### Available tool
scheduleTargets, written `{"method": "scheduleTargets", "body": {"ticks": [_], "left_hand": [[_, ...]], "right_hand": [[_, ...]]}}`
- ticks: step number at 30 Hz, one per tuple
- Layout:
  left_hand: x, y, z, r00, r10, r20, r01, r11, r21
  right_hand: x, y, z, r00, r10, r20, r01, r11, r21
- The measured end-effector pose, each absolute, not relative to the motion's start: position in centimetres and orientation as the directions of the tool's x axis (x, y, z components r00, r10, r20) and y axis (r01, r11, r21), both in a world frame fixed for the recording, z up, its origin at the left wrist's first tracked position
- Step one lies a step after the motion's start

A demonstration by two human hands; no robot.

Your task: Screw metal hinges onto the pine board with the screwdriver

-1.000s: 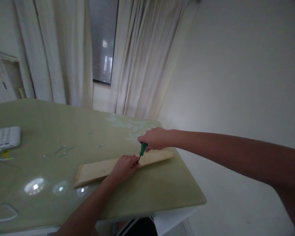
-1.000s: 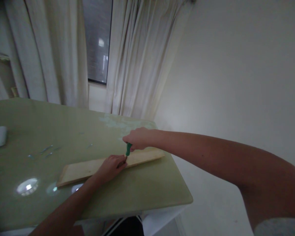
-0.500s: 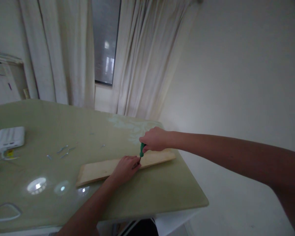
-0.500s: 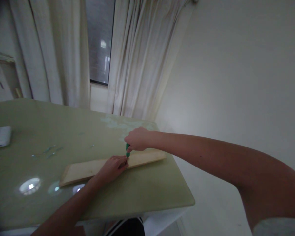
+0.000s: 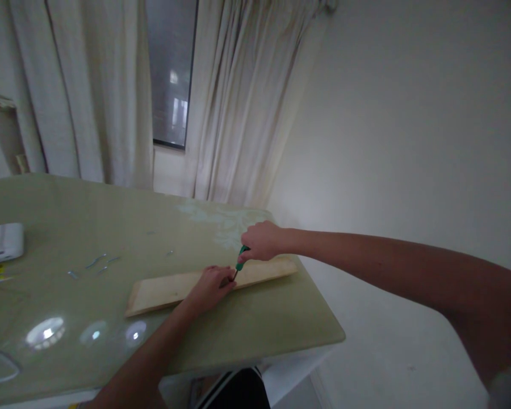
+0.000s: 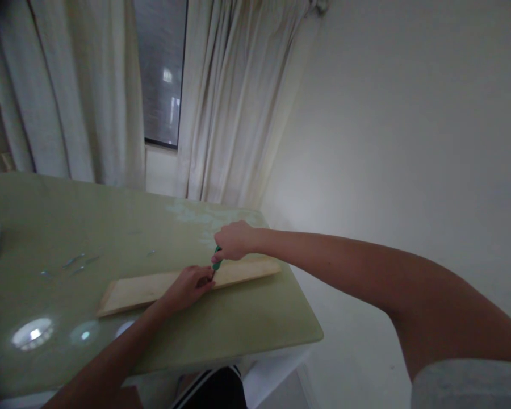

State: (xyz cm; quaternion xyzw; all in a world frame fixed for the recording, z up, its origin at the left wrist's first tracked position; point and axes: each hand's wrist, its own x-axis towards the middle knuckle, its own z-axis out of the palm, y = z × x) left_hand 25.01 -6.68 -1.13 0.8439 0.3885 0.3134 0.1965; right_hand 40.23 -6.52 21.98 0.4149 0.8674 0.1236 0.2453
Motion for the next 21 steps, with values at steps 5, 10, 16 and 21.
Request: {"method": "scheduleTargets", "body": {"ticks": [5,10,16,21], "left_hand": [[25.0,-6.7,-1.1,0.500,0.798,0.336,0.557,-0.594,0.580],[25.0,-6.7,-0.8,0.504,0.804,0.315,0.573,-0.584,0.575],[25.0,-6.7,-0.5,0.502,0.805,0.315,0.580,-0.584,0.568],[25.0,-6.9,-0.6,0.459,0.830,0.316,0.606,-0.553,0.572]], "right_hand": [[40.4,-7.3,21.9,-0.504,0.806,-0.309,0.688,0.591,0.420],[40.4,-8.1,21.9,-0.495,0.819,-0.290,0.703,0.574,0.419],[40.9,-8.1,21.5,-0.512,0.812,-0.281,0.681,0.583,0.443],[41.5,-8.0,20.1,-0.546,0.802,-0.242,0.708,0.596,0.379]]}}
